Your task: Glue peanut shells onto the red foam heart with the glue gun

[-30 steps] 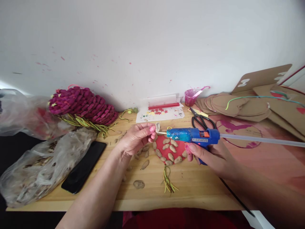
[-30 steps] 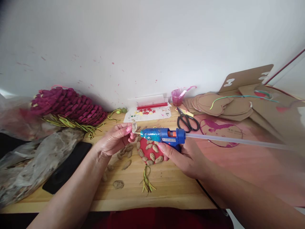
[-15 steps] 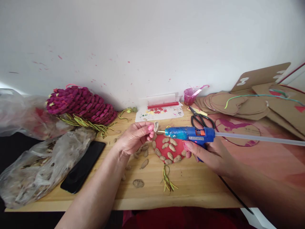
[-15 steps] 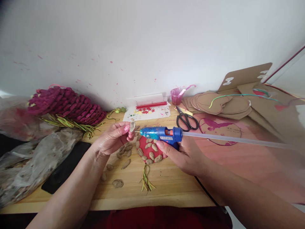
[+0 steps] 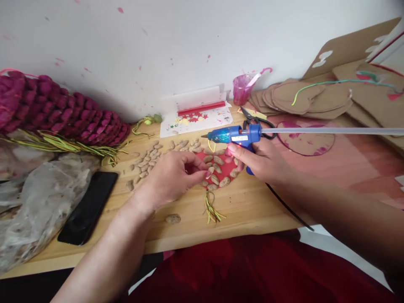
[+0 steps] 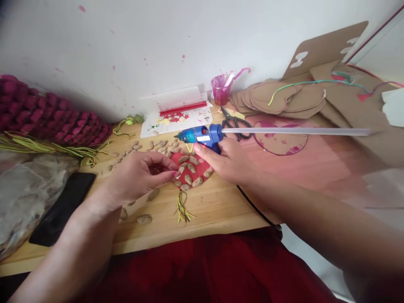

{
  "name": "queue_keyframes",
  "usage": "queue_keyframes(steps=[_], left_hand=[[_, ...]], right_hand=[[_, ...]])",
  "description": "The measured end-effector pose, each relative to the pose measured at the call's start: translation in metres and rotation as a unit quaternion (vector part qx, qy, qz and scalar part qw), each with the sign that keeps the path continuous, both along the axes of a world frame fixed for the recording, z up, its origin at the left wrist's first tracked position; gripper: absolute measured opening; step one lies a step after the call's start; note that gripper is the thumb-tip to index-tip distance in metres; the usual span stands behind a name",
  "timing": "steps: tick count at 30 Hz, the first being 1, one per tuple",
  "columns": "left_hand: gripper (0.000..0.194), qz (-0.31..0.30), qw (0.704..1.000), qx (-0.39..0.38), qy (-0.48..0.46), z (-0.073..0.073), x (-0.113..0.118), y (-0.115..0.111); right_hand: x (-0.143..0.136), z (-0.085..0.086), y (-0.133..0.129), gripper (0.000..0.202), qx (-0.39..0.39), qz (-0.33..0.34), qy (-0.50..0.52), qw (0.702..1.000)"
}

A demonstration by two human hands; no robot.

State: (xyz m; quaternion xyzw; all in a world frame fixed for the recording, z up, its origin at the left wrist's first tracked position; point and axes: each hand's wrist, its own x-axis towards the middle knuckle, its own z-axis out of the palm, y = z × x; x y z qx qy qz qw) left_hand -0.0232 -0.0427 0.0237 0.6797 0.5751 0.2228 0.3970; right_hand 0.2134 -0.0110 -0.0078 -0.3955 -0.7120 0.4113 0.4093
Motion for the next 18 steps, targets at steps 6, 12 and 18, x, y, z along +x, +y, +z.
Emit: queue_keyframes(steps=[6, 12, 18], left_hand=[[0.005, 0.016, 0.999, 0.036, 0.014, -0.0049, 0.0060, -0.0006], [0.006, 0.022, 0.997, 0.050, 0.058, -0.0055, 0.0103, -0.0003], [0.008, 0.027, 0.998, 0.048, 0.037, -0.0067, 0.0096, -0.0003]], right_hand=[[-0.0014, -0.0033, -0.0009, 0.033, 0.005, 0.008, -0.029, 1.000], [-0.0008, -0.0074, -0.0002, 0.033, 0.003, 0.013, -0.038, 0.999], [-0.0014, -0.0085, 0.0004, 0.034, 0.015, 0.007, -0.048, 0.999]])
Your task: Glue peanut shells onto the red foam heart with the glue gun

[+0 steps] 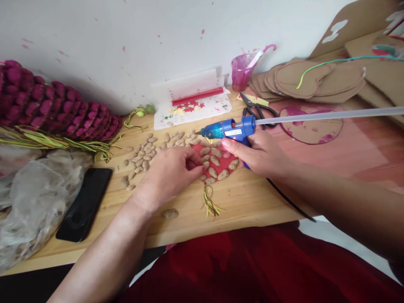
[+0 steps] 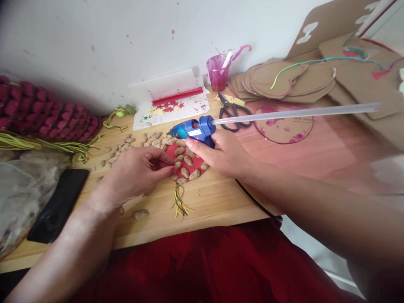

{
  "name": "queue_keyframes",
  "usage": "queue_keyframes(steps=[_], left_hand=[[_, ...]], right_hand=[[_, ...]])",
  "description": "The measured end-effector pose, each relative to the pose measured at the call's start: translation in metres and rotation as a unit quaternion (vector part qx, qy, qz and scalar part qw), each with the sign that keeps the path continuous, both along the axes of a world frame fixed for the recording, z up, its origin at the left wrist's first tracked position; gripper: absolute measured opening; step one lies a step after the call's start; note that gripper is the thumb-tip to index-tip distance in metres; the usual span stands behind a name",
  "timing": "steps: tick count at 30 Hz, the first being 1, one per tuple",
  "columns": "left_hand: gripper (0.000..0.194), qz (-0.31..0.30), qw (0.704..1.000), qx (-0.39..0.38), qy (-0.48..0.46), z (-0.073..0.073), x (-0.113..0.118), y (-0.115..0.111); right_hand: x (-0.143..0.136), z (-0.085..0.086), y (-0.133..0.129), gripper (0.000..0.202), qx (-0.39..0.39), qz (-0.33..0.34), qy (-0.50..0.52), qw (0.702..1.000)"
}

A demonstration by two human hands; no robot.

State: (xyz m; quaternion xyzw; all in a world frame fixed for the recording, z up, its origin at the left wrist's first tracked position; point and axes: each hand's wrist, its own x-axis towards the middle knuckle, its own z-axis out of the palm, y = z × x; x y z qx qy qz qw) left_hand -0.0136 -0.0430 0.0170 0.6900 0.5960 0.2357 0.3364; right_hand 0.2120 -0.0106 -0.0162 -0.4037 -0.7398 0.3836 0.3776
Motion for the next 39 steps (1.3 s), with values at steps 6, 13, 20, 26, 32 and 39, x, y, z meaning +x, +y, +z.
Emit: queue_keyframes(steps=[6, 13, 20, 26, 32, 39], left_hand=[[0.009, -0.005, 0.999, -0.001, 0.039, 0.0032, 0.0030, -0.0013], [0.012, -0.007, 0.998, 0.005, 0.058, 0.0061, 0.0053, -0.0021], [0.012, -0.019, 0.996, 0.040, 0.083, 0.0027, 0.0056, -0.0042], [0.017, -0.025, 0.995, 0.054, 0.077, 0.0020, 0.0068, -0.0052], [0.022, -0.045, 0.994, 0.072, 0.072, -0.0018, 0.0053, -0.0048], [0.015, -0.065, 0.976, 0.048, 0.200, 0.0030, 0.0092, -0.0061]], right_hand=[[-0.0010, 0.0016, -0.0002, 0.035, 0.014, -0.010, -0.005, 1.000], [-0.0010, 0.0029, -0.0007, 0.035, 0.005, -0.002, -0.005, 1.000], [-0.0016, 0.0038, -0.0012, 0.029, 0.013, 0.003, 0.008, 1.000], [-0.0015, 0.0024, -0.0009, 0.032, 0.002, 0.003, -0.003, 1.000], [-0.0013, 0.0014, -0.0006, 0.029, 0.005, 0.006, 0.000, 1.000], [-0.0011, 0.0003, 0.0009, 0.031, 0.020, 0.013, 0.005, 1.000]])
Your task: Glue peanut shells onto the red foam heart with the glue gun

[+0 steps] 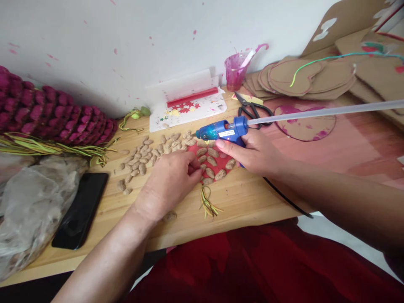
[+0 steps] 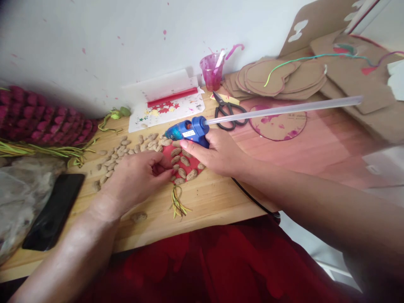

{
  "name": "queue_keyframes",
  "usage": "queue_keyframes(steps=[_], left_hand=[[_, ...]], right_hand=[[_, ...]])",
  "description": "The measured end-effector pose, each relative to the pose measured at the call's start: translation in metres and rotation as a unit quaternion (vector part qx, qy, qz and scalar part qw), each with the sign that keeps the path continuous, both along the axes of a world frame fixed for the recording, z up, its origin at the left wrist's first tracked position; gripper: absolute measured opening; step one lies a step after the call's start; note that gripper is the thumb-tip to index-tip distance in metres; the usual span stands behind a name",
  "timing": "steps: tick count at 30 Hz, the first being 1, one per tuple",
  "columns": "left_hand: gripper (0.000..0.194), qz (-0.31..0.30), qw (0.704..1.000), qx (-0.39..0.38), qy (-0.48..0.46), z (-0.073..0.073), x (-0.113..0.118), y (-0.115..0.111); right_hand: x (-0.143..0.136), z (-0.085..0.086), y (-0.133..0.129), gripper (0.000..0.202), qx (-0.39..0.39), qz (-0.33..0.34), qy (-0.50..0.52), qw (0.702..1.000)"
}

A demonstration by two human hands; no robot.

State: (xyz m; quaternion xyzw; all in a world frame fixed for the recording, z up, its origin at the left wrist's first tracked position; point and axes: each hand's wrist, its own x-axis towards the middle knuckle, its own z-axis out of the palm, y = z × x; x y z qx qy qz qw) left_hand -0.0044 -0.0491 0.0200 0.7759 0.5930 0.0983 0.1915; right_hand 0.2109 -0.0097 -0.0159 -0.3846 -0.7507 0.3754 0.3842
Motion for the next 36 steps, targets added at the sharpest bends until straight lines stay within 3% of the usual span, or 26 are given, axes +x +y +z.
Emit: queue_keyframes(steps=[11, 16, 21, 26, 36], left_hand=[[0.012, -0.031, 0.995, 0.037, 0.087, 0.003, 0.000, -0.005], [0.013, -0.043, 0.994, 0.096, 0.033, 0.005, -0.010, -0.007], [0.014, -0.107, 0.982, 0.146, -0.048, -0.001, -0.005, -0.011], [0.017, -0.137, 0.975, 0.147, -0.093, -0.010, 0.000, -0.012], [0.014, -0.115, 0.980, 0.078, -0.140, -0.018, 0.001, 0.000]], right_hand=[[-0.001, 0.001, -0.001, 0.028, 0.000, 0.001, 0.011, 1.000], [-0.001, 0.001, -0.001, 0.031, -0.011, -0.021, -0.014, 1.000], [-0.001, -0.002, 0.000, 0.028, -0.015, -0.022, -0.011, 1.000], [-0.001, -0.004, 0.002, 0.028, -0.010, -0.015, -0.011, 1.000], [0.000, 0.001, 0.000, 0.035, -0.018, -0.021, -0.031, 0.999]])
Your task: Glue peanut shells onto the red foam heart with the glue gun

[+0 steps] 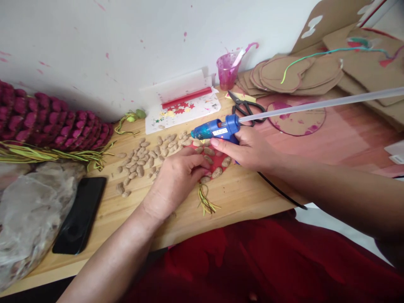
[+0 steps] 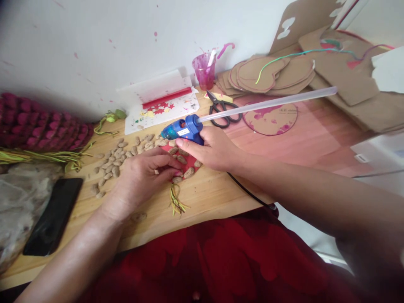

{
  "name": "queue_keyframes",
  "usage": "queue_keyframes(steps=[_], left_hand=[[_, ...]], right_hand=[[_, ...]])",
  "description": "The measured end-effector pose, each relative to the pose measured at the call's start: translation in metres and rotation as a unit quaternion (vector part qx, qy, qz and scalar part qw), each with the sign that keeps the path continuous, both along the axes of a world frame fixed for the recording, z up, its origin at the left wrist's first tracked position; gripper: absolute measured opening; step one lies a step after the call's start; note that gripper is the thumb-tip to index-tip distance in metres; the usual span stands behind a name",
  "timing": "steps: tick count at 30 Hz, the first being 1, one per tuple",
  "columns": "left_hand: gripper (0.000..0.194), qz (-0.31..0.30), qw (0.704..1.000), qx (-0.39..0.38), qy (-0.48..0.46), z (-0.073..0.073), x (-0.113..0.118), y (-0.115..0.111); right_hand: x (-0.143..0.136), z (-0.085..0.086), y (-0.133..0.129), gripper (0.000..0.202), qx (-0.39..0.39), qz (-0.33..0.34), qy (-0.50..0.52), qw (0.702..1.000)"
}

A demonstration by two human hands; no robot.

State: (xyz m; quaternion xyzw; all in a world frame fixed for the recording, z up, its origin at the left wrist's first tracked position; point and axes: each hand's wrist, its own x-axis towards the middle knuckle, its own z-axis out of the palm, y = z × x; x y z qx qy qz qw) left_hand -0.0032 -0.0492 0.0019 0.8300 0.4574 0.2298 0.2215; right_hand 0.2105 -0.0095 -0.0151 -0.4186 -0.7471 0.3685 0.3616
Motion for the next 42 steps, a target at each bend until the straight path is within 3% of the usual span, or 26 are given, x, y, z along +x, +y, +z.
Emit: queue_keyframes(steps=[8, 19, 26, 33, 38, 42], left_hand=[[0.018, -0.014, 0.999, -0.025, -0.021, -0.005, 0.002, 0.002], [0.026, -0.002, 0.999, -0.037, -0.024, 0.000, 0.007, -0.001], [0.026, -0.007, 0.997, -0.062, -0.035, -0.004, 0.007, 0.002], [0.024, -0.010, 0.997, -0.065, -0.044, -0.005, 0.008, 0.005], [0.020, -0.014, 0.997, -0.059, -0.040, -0.011, 0.007, 0.008], [0.016, -0.022, 0.997, -0.059, -0.043, -0.017, 0.006, 0.009]], right_hand=[[-0.001, 0.000, 0.001, 0.032, 0.003, 0.012, 0.010, 1.000], [-0.001, 0.003, -0.002, 0.026, 0.011, 0.018, 0.025, 0.999], [0.000, 0.003, -0.002, 0.040, -0.046, -0.011, 0.028, 0.998], [0.001, 0.006, 0.000, 0.038, -0.129, -0.048, 0.054, 0.989], [-0.004, 0.020, -0.004, 0.033, -0.213, -0.116, 0.110, 0.964], [-0.006, 0.023, -0.003, 0.035, -0.265, -0.141, 0.134, 0.944]])
